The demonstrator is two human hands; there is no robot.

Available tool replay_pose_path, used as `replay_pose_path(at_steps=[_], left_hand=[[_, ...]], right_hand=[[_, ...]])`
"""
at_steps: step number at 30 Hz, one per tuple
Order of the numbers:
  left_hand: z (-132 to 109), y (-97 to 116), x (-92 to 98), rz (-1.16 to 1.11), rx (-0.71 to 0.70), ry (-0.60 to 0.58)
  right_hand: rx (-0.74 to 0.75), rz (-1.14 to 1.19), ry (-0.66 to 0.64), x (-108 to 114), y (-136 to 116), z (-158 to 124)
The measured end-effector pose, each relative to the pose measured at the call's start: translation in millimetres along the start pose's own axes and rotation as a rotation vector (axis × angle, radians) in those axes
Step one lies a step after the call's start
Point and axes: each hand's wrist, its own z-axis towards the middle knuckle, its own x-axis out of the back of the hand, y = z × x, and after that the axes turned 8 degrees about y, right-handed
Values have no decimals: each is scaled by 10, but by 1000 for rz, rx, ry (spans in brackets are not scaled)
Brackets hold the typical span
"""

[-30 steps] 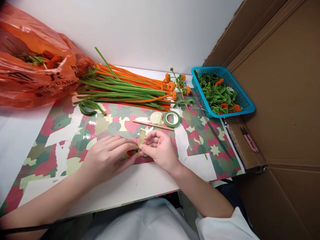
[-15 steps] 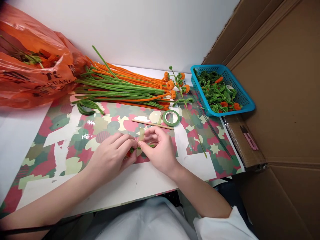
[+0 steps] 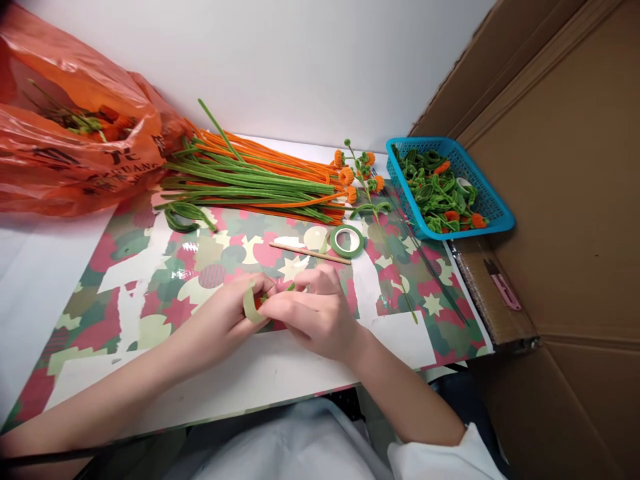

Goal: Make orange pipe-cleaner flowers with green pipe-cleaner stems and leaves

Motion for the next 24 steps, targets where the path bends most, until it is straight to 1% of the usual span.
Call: replay_pose_path(at_steps=[2, 5, 10, 15, 17, 18, 20, 22, 24], left_hand=[[-6, 4, 7, 21, -27, 21], [-20, 6, 46, 8, -7, -13], [-38, 17, 122, -159, 75, -95], [-52, 47, 167, -335, 135, -178], [-53, 51, 191, -368, 148, -177], [-53, 50, 203, -351, 139, -153], [-50, 43, 219, -236, 82, -55], [-47, 30, 211, -37, -29, 82], [-48, 12, 174, 180, -180, 210]], right_hand=[[4, 65, -13, 21, 10, -8], [-9, 131, -10, 34, 7, -3], [-37, 172, -14, 39, -1, 27], [-149, 302, -96, 59, 35, 31], [-213, 347, -112, 73, 46, 24], [-260, 370, -118, 81, 48, 20], [-389, 420, -132, 94, 43, 14], [-523, 450, -124, 94, 26, 18], [-622, 428, -100, 71, -3, 37]])
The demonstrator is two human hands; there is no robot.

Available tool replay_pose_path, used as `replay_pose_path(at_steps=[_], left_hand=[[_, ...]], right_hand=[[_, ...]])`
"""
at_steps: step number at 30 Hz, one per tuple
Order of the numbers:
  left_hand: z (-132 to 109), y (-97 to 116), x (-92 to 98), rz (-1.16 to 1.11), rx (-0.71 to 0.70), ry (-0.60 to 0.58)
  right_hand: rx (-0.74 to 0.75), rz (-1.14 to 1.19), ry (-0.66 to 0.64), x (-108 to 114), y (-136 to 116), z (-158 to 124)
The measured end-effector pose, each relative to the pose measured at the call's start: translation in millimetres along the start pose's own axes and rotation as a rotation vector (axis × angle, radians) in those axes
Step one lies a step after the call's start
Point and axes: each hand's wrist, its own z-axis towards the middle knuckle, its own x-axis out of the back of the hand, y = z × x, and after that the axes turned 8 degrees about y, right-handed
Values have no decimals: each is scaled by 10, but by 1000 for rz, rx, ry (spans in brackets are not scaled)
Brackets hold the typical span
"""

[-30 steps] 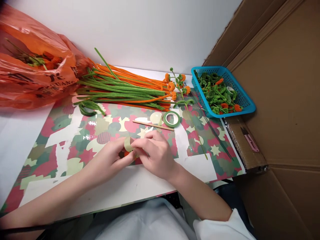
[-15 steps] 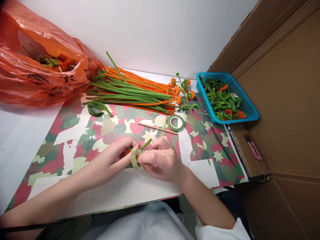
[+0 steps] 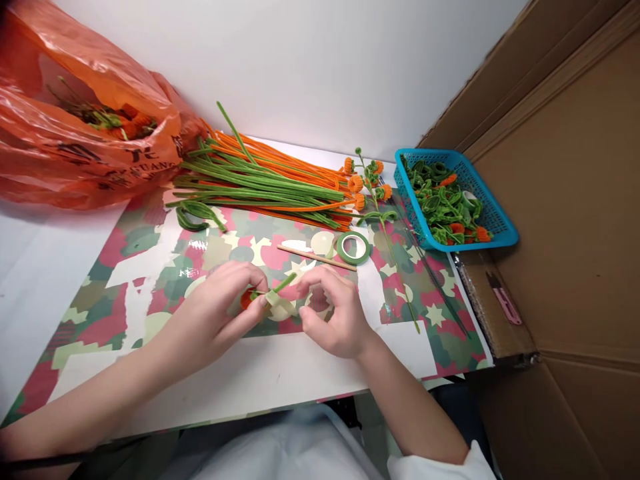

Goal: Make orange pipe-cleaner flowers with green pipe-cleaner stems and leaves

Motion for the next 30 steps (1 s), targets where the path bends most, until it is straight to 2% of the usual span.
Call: replay_pose_path(at_steps=[4, 6, 8, 11, 18, 22, 28, 30], left_hand=[[-42, -16, -109, 287, -298, 155], [-58, -22, -145, 329, -355, 175], [-61, -24, -154, 283, -335, 156], [-48, -12, -121, 83, -203, 56], [0, 44, 7, -328, 259, -277], [10, 23, 36, -588, 480, -428], [32, -29, 58, -848, 666, -536], [42, -27, 60, -928, 723, -551]], right_hand=[[-53, -57, 40, -129, -45, 26], [-34, -59, 45, -182, -46, 31], [7, -43, 42, -202, -29, 29], [95, -26, 24, -177, 9, 28], [304, -155, -46, -79, 42, 62], [295, -127, -49, -71, 21, 64], [245, 33, 38, -135, 7, 54], [180, 78, 56, -161, -4, 48]])
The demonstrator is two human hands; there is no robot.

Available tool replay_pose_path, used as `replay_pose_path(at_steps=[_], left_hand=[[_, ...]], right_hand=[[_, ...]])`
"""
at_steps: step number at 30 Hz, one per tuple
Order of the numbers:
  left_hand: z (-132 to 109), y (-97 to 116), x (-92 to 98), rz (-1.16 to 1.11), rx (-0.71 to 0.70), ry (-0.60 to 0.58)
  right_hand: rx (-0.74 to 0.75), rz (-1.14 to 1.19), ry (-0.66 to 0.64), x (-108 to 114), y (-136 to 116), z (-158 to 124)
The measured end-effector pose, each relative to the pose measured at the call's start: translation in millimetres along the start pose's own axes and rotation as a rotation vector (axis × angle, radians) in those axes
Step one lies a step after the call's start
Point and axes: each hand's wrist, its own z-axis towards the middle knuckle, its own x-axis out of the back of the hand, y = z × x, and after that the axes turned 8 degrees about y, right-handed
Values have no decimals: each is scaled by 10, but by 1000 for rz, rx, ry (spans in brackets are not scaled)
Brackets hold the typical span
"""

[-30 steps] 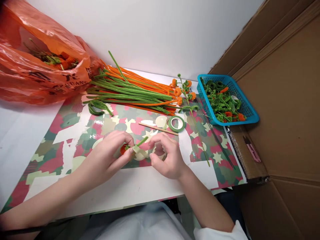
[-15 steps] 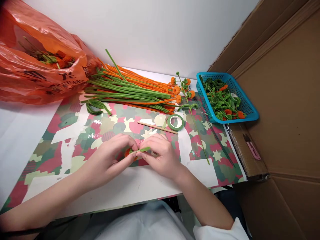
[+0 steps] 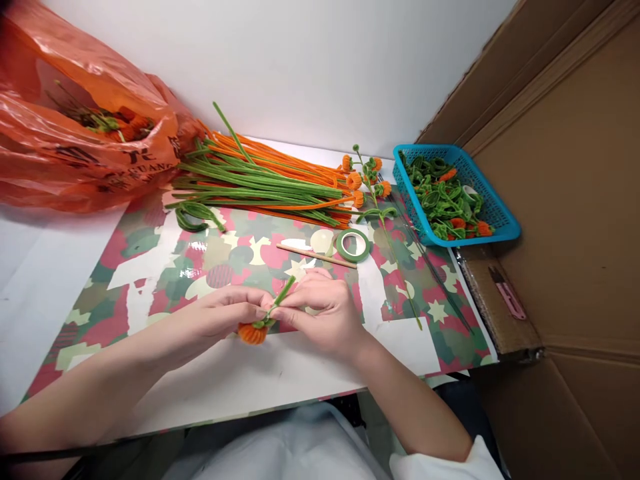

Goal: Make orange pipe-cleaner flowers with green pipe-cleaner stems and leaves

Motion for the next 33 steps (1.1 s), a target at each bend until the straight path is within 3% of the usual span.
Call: replay_pose_path(at_steps=[6, 8, 12, 15, 20, 23, 28, 33], left_hand=[[9, 6, -42, -115, 35, 15], [15, -5, -46, -96, 21, 32], [25, -27, -31, -35, -85, 106], [17, -15, -25, 49, -233, 238], [-12, 12, -64, 470, -581, 379], [-17, -4, -94, 653, -714, 412], [-22, -27, -93, 711, -727, 373], [-43, -7, -80, 592, -640, 309]], right_hand=[[-522, 297, -4, -40, -51, -53], [-603, 355, -1, -42, -54, -73], [-539, 276, 32, -34, -54, -89], [-487, 202, 38, -25, -55, -85], [-315, 37, 43, -26, -59, -67], [-208, -69, 60, -44, -68, -58], [-80, -139, 54, -58, -69, -49], [-6, -129, 9, -8, -42, -23]])
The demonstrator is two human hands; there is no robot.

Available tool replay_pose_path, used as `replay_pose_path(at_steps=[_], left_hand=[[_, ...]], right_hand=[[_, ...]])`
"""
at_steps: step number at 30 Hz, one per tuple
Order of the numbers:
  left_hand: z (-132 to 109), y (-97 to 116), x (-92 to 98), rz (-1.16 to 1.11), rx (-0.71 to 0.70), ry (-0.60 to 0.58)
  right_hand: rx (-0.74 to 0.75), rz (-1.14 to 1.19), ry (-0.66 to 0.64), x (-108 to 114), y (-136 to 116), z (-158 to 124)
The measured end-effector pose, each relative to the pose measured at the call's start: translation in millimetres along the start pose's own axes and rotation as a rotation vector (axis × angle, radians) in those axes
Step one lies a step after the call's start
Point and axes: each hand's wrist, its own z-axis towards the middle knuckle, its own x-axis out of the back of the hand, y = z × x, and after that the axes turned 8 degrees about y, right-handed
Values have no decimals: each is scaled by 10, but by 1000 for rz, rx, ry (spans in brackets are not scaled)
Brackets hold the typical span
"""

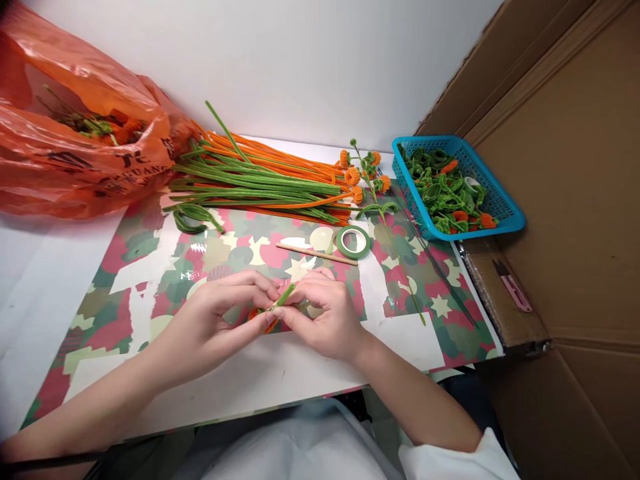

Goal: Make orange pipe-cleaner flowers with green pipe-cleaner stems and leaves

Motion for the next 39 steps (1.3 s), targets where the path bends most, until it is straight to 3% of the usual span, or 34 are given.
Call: replay_pose_path(at_steps=[6, 15, 19, 28, 31, 37, 39], left_hand=[[17, 0, 14, -203, 207, -82], [73, 4, 42, -515, 395, -224], [81, -8, 50, -544, 472, -291], [121, -40, 75, -589, 539, -434], [114, -35, 66, -531, 499, -374], [91, -68, 67, -299, 279, -95], [91, -62, 71, -191, 218, -57]], right_hand=[[9, 30, -51, 64, 28, 29], [-346, 199, -135, 91, 0, 8], [-458, 276, -197, 95, 40, -27], [-461, 410, -235, 76, 46, -22], [-469, 373, -189, 66, 34, -37], [-406, 177, -67, 51, 4, -41], [-364, 133, -69, 51, 4, -39]])
